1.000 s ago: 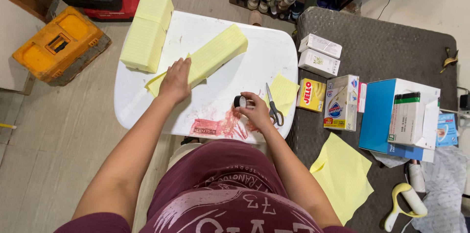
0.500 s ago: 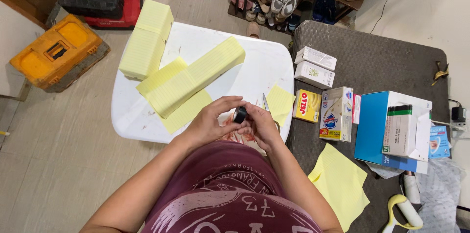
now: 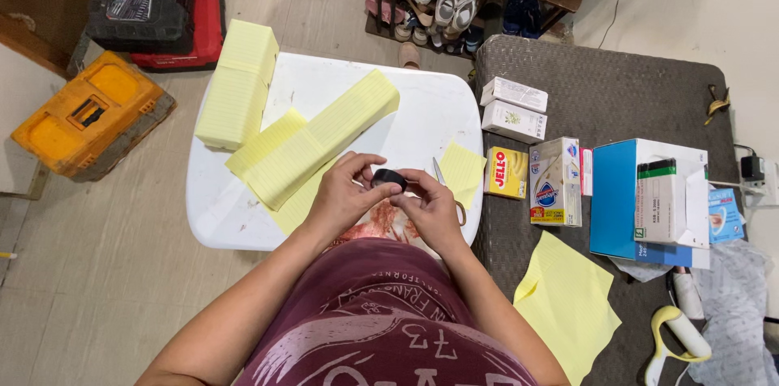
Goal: The person folds yellow lined paper sheets and secures them with black tape to form rectangular blocks. They use scissors to cut the tape and additional paper pieces, then stack the finished blocks on a white table.
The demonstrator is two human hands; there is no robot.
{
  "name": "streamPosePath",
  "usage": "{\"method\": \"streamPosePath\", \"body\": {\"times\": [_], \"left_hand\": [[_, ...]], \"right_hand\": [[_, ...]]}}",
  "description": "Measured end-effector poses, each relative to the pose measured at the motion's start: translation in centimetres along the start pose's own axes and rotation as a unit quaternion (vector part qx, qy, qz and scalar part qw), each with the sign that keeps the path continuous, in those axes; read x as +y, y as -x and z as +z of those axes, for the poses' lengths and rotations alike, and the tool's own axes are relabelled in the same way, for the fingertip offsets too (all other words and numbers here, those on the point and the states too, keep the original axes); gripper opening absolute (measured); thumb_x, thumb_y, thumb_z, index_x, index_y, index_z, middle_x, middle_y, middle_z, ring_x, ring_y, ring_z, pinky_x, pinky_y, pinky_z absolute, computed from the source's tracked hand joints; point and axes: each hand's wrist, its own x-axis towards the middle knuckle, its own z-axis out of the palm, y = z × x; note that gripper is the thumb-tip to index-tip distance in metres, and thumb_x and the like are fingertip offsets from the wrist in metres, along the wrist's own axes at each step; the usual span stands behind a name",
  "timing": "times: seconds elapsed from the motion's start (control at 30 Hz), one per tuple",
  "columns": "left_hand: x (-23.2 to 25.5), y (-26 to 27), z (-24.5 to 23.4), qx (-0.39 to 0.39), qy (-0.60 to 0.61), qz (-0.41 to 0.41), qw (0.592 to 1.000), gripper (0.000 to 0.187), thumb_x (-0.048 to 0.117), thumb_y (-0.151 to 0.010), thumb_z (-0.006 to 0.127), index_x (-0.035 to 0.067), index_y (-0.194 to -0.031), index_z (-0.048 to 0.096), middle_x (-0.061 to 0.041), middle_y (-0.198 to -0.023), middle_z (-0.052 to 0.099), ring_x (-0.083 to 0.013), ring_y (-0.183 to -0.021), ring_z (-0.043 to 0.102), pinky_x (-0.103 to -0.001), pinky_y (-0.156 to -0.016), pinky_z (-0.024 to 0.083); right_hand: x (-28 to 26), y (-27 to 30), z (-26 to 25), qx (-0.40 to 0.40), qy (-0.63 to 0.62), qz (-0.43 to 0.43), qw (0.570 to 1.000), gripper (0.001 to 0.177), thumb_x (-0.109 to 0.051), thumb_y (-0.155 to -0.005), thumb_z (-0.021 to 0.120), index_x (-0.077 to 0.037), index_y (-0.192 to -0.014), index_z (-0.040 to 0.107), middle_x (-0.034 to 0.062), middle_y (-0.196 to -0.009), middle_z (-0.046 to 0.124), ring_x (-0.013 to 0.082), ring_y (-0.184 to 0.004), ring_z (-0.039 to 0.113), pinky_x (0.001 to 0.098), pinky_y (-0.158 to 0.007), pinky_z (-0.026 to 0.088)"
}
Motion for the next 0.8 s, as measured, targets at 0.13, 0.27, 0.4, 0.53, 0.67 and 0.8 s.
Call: {"method": "streamPosePath", "body": {"times": [0.13,0.27,0.4,0.53,0.67,0.8], "left_hand": [[0.7,0.0,-1.1,-0.081,0.011,-0.059,0.995,0.045,0.025,-0.084,0.083,0.011,-0.126,0.074,-0.002,-0.080,0.065,-0.0094,-0.070,0.056,-0.026,-0.065,0.051],[1.4,0.0,-2.2,-0.103,-0.013,0.084,0.991,0.038,0.019,-0.088,0.080,0.011,-0.125,0.075,-0.003,-0.091,0.068,-0.0105,-0.079,0.066,-0.027,-0.072,0.057],[2.0,0.2,-2.3,-0.113,-0.022,0.114,0.987,0.034,0.017,-0.084,0.082,0.010,-0.117,0.075,-0.005,-0.098,0.073,-0.0127,-0.091,0.073,-0.029,-0.079,0.060],[2.5,0.4,-2.2,-0.117,-0.042,0.047,0.991,0.028,0.016,-0.083,0.080,0.008,-0.109,0.075,-0.004,-0.101,0.075,-0.0134,-0.093,0.073,-0.030,-0.074,0.061],[2.6,0.3,-2.2,-0.124,-0.007,0.015,0.992,0.026,0.016,-0.082,0.081,0.006,-0.105,0.075,-0.004,-0.099,0.075,-0.0125,-0.093,0.074,-0.029,-0.077,0.062],[2.1,0.1,-2.1,-0.122,-0.013,0.003,0.992,0.023,0.017,-0.081,0.083,0.006,-0.100,0.076,-0.002,-0.095,0.078,-0.0121,-0.088,0.074,-0.029,-0.080,0.060]], "right_hand": [[-0.3,0.3,-0.8,0.029,0.000,0.031,0.999,0.039,-0.006,-0.102,0.058,-0.002,-0.141,0.062,0.0077,-0.110,0.070,0.0121,-0.097,0.067,0.0256,-0.084,0.058],[-0.4,0.5,-1.1,0.032,0.015,0.024,0.999,0.037,-0.009,-0.103,0.059,-0.003,-0.139,0.064,0.0053,-0.111,0.071,0.0095,-0.100,0.064,0.0250,-0.087,0.055],[-0.6,0.6,-0.7,0.051,0.027,0.035,0.998,0.036,-0.009,-0.103,0.059,-0.004,-0.139,0.065,0.0047,-0.105,0.069,0.0092,-0.093,0.063,0.0254,-0.081,0.055],[-1.0,0.6,-0.4,0.047,0.032,0.017,0.998,0.036,-0.008,-0.103,0.059,-0.003,-0.139,0.065,0.0046,-0.107,0.068,0.0086,-0.095,0.062,0.0239,-0.083,0.054],[-1.4,0.4,-0.2,0.042,0.035,0.023,0.998,0.036,-0.008,-0.103,0.058,-0.003,-0.138,0.065,0.0045,-0.106,0.069,0.0081,-0.094,0.063,0.0235,-0.082,0.054],[-1.5,0.3,0.2,0.049,0.084,0.019,0.995,0.034,-0.006,-0.101,0.056,-0.004,-0.134,0.067,0.0028,-0.105,0.074,0.0061,-0.094,0.065,0.0221,-0.083,0.054]]}}
